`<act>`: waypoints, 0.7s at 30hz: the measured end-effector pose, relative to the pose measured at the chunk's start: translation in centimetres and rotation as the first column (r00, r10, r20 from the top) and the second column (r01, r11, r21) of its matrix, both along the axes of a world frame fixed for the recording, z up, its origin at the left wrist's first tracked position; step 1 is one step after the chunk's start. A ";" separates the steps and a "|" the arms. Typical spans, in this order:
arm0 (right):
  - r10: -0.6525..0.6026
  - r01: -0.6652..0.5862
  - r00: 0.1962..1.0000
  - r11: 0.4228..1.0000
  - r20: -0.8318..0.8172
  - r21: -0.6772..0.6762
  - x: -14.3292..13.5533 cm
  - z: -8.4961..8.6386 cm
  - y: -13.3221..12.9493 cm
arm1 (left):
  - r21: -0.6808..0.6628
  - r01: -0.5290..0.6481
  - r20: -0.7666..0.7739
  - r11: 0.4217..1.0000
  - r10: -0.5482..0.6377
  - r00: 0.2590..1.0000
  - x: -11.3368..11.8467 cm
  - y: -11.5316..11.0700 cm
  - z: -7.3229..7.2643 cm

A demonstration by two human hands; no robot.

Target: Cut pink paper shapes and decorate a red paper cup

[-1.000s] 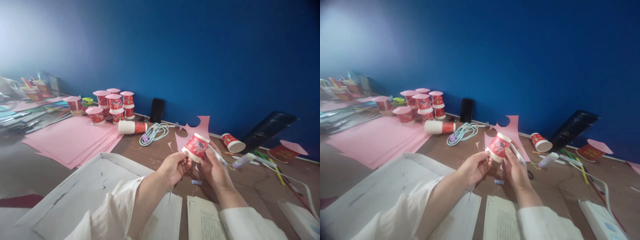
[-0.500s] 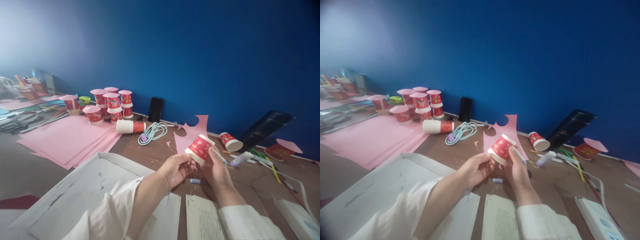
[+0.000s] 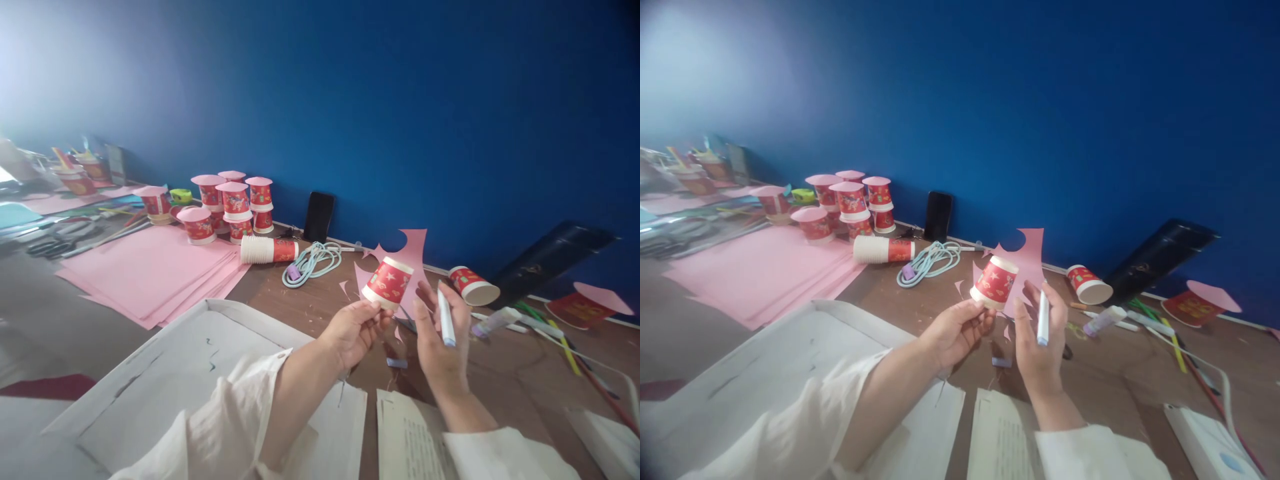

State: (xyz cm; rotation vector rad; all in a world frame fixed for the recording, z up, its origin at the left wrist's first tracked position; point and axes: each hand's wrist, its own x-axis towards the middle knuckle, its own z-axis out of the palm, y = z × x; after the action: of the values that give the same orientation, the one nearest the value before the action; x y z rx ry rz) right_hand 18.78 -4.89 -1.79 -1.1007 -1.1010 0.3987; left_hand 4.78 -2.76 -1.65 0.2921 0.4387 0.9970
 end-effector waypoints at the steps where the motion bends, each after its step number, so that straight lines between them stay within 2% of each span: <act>1: 0.014 -0.014 1.000 1.000 -0.019 -0.007 -0.2 0.0 0.0 | 0.011 0.002 -0.012 1.000 -0.002 1.000 0.0 -0.1 0.0; 7: 0.037 -0.045 0.987 0.998 -0.156 -0.043 -0.6 0.4 0.2 | 0.102 0.056 -0.080 0.993 -0.048 0.996 0.3 -0.7 0.5; 11: -0.066 0.064 0.997 0.995 -0.032 -0.073 -0.6 0.5 0.4 | 0.170 0.155 -0.163 0.973 -0.127 0.978 0.8 -1.4 0.5; 13: -0.085 0.080 0.995 0.991 -0.041 -0.111 -0.6 0.4 0.5 | 0.184 0.218 -0.230 0.958 -0.174 0.957 1.1 -1.6 0.2; 15: -0.018 -0.010 0.980 0.990 -0.200 -0.141 -0.6 0.4 0.4 | 0.188 0.258 -0.245 0.948 -0.209 0.947 1.3 -1.8 0.1; 18: 0.111 -0.182 0.880 0.977 -0.462 -0.113 -0.6 0.8 0.4 | 0.180 0.249 -0.134 0.952 -0.227 0.965 1.1 -1.6 0.2; 21: 0.159 -0.229 0.837 0.971 -0.523 -0.072 -0.5 1.0 0.5 | 0.115 0.169 -0.003 0.979 -0.169 0.986 0.7 -1.2 0.4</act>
State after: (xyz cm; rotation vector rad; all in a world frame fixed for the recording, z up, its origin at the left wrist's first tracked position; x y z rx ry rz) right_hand 18.31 -4.37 -0.75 -0.9186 -0.7111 0.8874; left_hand 5.52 -3.97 -1.20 0.4229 0.3442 0.8579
